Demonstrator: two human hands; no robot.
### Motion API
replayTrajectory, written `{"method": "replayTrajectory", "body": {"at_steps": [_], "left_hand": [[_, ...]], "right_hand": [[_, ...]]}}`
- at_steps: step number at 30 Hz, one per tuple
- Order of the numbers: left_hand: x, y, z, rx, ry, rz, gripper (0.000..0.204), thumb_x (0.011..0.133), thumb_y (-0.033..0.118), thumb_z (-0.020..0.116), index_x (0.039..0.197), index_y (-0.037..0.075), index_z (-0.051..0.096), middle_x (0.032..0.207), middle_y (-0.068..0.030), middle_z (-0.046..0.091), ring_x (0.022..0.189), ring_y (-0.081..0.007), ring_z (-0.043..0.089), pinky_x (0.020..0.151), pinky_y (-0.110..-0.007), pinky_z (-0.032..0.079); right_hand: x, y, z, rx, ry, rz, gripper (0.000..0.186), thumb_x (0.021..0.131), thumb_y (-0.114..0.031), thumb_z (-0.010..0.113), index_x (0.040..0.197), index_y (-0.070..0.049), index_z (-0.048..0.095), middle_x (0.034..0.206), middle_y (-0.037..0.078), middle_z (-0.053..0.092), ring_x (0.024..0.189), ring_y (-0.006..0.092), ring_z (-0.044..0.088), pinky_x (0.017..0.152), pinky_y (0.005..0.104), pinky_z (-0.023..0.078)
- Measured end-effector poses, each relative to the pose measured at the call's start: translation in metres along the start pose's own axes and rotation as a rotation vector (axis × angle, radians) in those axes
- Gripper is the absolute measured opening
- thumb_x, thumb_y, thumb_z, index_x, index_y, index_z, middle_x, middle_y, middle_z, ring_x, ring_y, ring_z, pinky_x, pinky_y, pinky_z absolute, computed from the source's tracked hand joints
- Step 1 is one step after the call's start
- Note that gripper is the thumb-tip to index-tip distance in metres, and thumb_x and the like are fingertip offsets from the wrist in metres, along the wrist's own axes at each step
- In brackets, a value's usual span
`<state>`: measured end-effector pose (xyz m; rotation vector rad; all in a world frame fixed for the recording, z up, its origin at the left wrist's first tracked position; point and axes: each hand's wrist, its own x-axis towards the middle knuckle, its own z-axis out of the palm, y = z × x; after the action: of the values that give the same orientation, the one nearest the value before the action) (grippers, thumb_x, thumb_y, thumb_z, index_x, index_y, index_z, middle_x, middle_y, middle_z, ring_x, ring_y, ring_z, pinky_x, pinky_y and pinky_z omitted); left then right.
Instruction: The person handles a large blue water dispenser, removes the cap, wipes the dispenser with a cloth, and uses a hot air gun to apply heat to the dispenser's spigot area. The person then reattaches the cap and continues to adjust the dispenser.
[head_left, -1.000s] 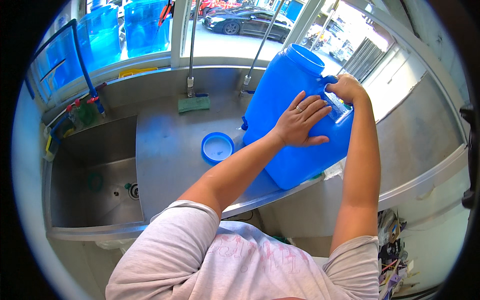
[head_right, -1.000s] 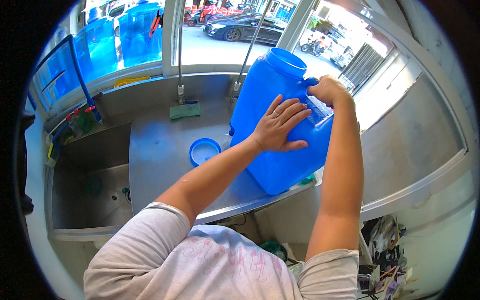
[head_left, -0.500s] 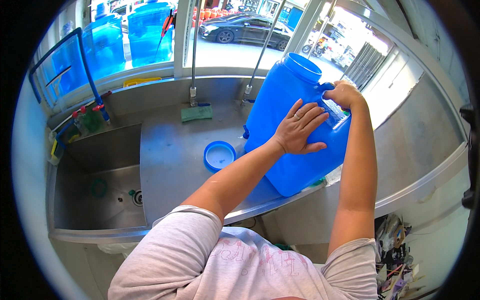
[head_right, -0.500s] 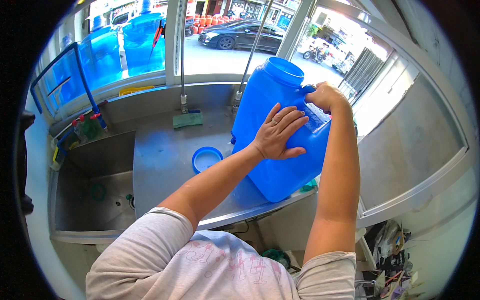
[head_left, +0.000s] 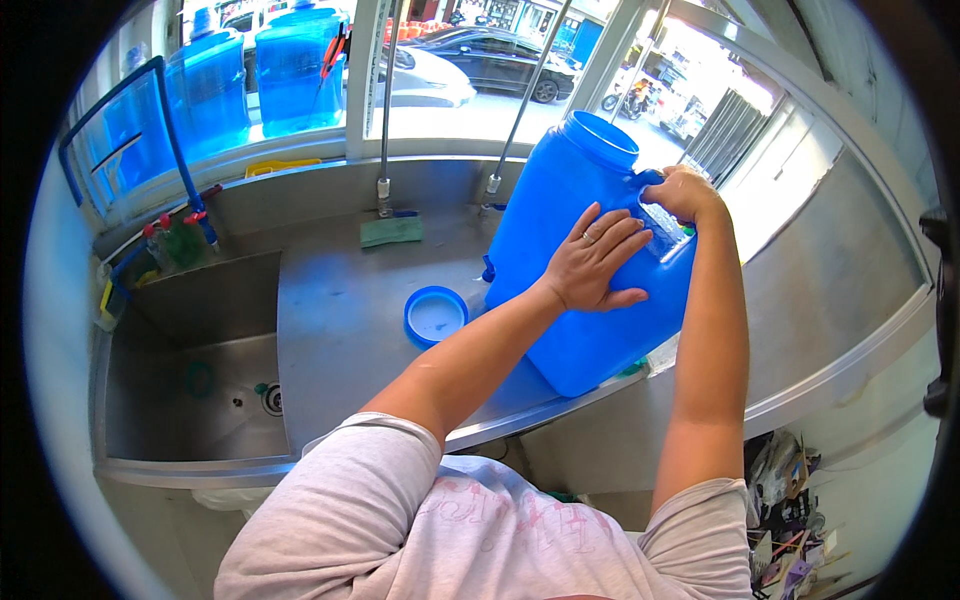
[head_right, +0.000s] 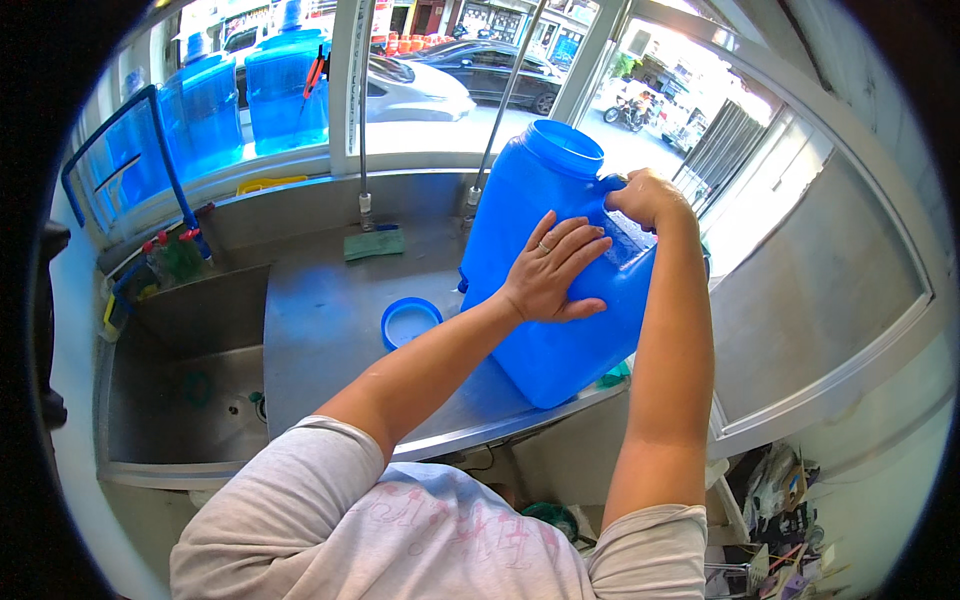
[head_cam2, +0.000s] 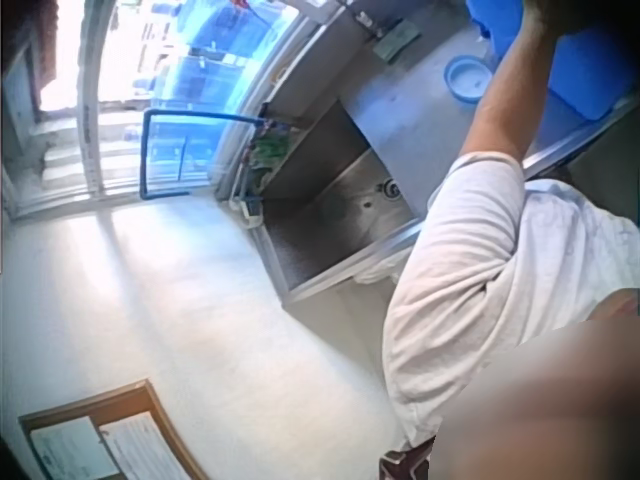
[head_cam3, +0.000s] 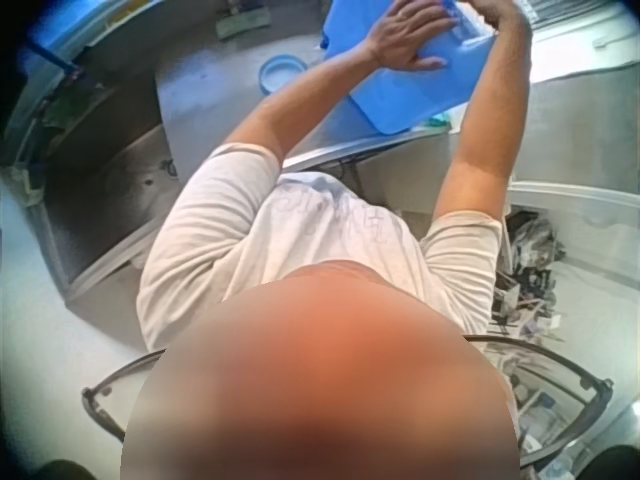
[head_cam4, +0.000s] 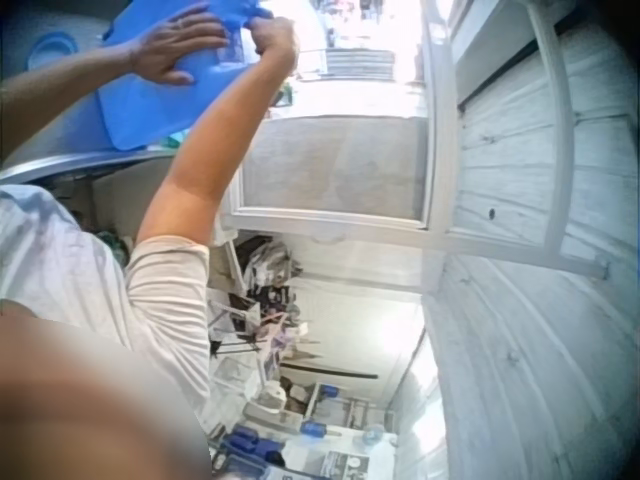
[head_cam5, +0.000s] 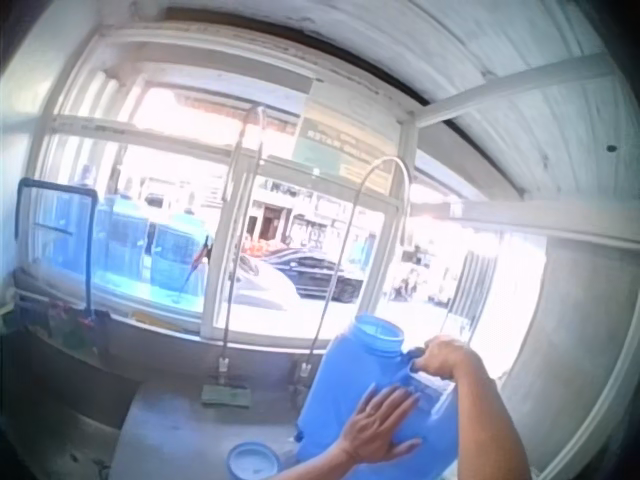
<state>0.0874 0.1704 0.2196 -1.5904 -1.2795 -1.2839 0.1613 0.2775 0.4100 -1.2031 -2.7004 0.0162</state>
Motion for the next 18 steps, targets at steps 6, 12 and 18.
{"method": "replayTrajectory", "body": {"at_steps": [6, 12, 18], "left_hand": [[0.0002, 0.0002, -0.0004, 0.008, 0.01, 0.003, 0.075, 0.09, 0.07, 0.051, 0.14, 0.015, 0.052, 0.14, -0.0086, 0.053, 0.138, -0.0286, 0.044, 0.122, -0.051, 0.018], [-0.0003, 0.0005, 0.0003, 0.008, 0.023, 0.006, 0.074, 0.09, 0.07, 0.051, 0.14, 0.015, 0.052, 0.14, -0.0083, 0.054, 0.138, -0.0281, 0.045, 0.122, -0.051, 0.018], [-0.0005, -0.0013, 0.002, 0.019, 0.016, 0.01, 0.075, 0.09, 0.07, 0.052, 0.141, 0.016, 0.052, 0.14, -0.0087, 0.054, 0.137, -0.0279, 0.045, 0.122, -0.051, 0.018]], "right_hand": [[0.0042, 0.002, -0.0001, 0.012, -0.047, 0.006, 0.056, 0.071, -0.034, 0.072, 0.114, 0.001, 0.068, 0.088, 0.019, 0.071, 0.066, 0.0246, 0.068, 0.063, 0.0353, 0.055], [0.0046, 0.0026, -0.0005, 0.008, -0.049, 0.012, 0.059, 0.071, -0.036, 0.072, 0.115, 0.002, 0.067, 0.089, 0.02, 0.071, 0.068, 0.0251, 0.069, 0.064, 0.0354, 0.056], [0.0034, 0.0019, -0.0003, 0.032, -0.032, 0.033, 0.055, 0.072, -0.038, 0.072, 0.109, 0.003, 0.069, 0.088, 0.018, 0.07, 0.066, 0.0237, 0.068, 0.062, 0.0348, 0.056]]}}
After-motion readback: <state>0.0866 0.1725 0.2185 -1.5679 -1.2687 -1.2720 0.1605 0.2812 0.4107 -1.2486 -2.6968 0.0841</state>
